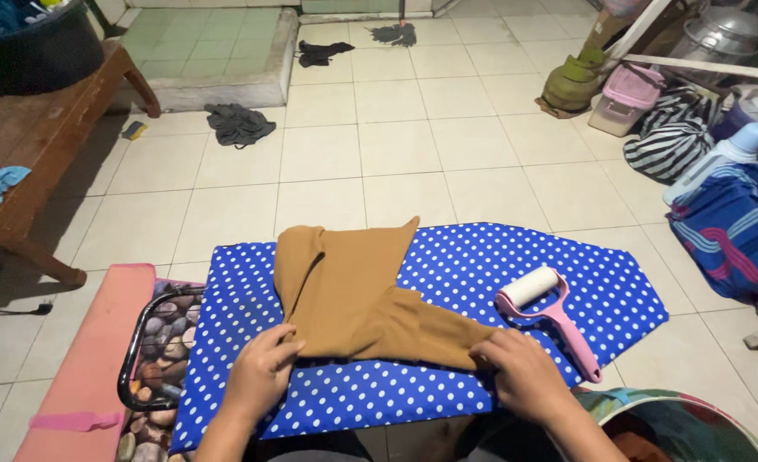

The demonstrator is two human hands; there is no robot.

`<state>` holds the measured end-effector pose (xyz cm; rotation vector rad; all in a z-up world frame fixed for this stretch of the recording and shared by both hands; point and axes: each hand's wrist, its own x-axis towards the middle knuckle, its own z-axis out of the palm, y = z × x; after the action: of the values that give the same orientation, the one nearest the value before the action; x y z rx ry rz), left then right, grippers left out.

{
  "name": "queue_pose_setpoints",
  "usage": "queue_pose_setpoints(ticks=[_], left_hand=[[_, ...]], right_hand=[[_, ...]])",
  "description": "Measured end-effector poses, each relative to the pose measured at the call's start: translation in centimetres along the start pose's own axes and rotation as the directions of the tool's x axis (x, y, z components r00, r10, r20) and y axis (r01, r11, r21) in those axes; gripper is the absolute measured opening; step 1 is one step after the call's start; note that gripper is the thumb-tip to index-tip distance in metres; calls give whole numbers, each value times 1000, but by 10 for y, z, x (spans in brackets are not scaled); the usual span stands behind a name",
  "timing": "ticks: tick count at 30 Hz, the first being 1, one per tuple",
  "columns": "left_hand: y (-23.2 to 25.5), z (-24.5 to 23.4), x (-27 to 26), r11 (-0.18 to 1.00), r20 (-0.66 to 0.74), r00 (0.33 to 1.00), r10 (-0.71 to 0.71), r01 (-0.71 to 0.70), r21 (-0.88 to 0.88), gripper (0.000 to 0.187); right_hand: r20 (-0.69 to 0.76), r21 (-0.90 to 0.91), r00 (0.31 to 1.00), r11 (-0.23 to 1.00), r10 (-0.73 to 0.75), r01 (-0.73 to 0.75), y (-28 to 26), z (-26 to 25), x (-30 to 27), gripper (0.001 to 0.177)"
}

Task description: The person uses a pink lint roller to roll over a light blue baby onesie and then a brown long-sleeved shirt laid on a blue polka-dotted ironing board. The person flips and repositions the garments to cover different areas.

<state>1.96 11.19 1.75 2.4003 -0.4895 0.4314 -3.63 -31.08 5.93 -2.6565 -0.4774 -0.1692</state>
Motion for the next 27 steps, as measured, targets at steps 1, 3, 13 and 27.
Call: queue_pose_setpoints(ticks=[1,3,13,27], left_hand=[[-1,3,-6,1000,-17,1000,11,-10,29,20],[0,7,-10,997,-35,999,-17,20,70,18],[30,2,11,952,62,978,-197,176,250,17],[61,26,22,944,-70,992,-109,125,306,29]], right_hand=[[-36,77,997,995,68,-66,-1,-1,-1,45],[-92,227,971,954,220,-195,-2,-6,-6,43],[-197,227,797,817,571,-530,-4,28,15,35],[-339,11,905,963,257,-269,-40,22,21,42]])
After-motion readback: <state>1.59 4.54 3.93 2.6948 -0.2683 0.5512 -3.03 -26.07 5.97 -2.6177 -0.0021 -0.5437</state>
